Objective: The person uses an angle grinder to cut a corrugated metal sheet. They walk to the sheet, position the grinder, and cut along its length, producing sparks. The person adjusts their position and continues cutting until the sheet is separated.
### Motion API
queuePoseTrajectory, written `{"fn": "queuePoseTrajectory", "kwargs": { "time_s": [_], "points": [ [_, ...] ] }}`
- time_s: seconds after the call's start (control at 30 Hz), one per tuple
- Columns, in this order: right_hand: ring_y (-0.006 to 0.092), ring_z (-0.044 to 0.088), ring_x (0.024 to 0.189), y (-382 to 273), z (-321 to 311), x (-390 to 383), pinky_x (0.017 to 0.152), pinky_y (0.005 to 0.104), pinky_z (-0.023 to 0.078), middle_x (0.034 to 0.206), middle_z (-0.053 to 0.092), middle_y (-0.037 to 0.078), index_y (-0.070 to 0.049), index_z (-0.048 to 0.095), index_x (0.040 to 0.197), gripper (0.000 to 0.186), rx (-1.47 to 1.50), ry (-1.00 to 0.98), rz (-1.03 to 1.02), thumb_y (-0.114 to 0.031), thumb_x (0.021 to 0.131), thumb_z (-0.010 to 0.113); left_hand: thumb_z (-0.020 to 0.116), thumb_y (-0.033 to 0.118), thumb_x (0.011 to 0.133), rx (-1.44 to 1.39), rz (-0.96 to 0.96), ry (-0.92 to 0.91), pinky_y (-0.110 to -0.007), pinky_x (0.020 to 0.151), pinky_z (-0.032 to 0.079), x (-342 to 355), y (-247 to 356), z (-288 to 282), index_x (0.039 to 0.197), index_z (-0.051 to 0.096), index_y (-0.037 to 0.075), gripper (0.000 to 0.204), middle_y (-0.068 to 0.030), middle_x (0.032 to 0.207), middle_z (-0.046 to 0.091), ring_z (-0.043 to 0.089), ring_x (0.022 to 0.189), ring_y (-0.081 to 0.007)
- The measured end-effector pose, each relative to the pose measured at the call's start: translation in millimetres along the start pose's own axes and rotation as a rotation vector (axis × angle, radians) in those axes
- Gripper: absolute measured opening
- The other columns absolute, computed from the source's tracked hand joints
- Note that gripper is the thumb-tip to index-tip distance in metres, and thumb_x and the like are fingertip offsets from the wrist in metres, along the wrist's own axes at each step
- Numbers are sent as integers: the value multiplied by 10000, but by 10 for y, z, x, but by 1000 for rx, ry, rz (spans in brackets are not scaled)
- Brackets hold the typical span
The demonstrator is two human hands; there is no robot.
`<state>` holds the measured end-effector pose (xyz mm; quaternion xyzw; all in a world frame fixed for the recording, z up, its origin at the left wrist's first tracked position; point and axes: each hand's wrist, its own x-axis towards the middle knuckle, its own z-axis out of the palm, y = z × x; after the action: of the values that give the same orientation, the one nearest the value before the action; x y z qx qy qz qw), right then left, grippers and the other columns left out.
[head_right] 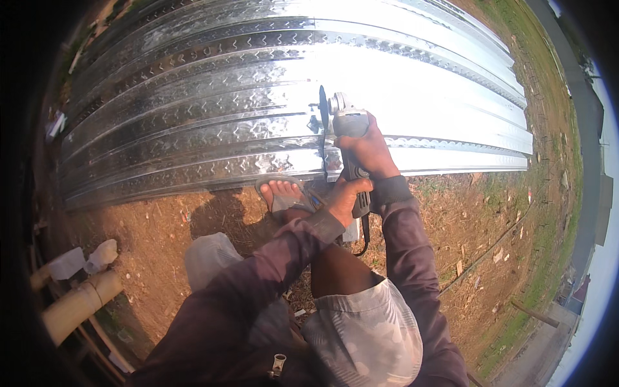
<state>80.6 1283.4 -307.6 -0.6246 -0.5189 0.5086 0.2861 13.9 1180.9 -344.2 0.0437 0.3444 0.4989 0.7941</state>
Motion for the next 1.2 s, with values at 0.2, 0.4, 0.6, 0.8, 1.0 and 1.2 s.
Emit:
{"fn": "queuePoseTrajectory", "kwargs": {
  "time_s": [0.2, 0.4, 0.6, 0.8, 1.0, 1.2],
  "points": [
    [209, 615, 907, 124, -61, -14, 781, 326, 530, 1071, 603, 128, 33, 322, 1423, 879, -19, 13, 29, -93, 691, 791, 674, 72, 755, 31, -72, -42, -303, 738, 505, 77, -137, -113, 1044, 603, 73, 298, -9, 888, 642, 628, 797, -139],
    [219, 613, 928, 101, -110, -102, 798, 333, 525, 1088, 602, 137, 27, 372, 1386, 822, -18, -22, 72, -114, 691, 788, 673, 60, 759, 11, -109, -24, -311, 744, 514, -21, -145, -28, 1028, 609, 72, 277, -13, 872, 636, 633, 787, -146],
    [218, 606, 958, 44, -76, -159, 834, 339, 512, 1095, 604, 131, 24, 390, 1371, 800, 7, -60, 113, -116, 690, 785, 675, 57, 764, -19, -152, -5, -327, 699, 533, -40, -179, -71, 1019, 609, 72, 264, -24, 869, 639, 644, 763, -161],
    [214, 603, 968, 94, -109, -148, 859, 336, 504, 1090, 605, 119, 27, 391, 1367, 789, -8, -53, 103, -113, 697, 784, 677, 60, 762, -33, -187, -27, -331, 684, 538, -75, -135, -22, 1033, 601, 73, 282, -27, 873, 639, 645, 757, -162],
    [211, 604, 955, 200, -102, -108, 848, 333, 506, 1084, 603, 117, 34, 386, 1365, 783, -20, -48, 96, -115, 705, 780, 680, 65, 760, -29, -169, -32, -331, 703, 535, -60, -160, -53, 1060, 587, 78, 315, -25, 896, 635, 639, 776, -159],
    [212, 606, 949, 172, -91, -134, 838, 332, 507, 1083, 602, 121, 39, 379, 1372, 789, -21, -45, 114, -110, 707, 776, 685, 74, 756, -16, -195, -29, -328, 718, 529, -85, -121, -51, 1061, 587, 77, 321, -23, 898, 633, 634, 775, -155]
  ]
}}
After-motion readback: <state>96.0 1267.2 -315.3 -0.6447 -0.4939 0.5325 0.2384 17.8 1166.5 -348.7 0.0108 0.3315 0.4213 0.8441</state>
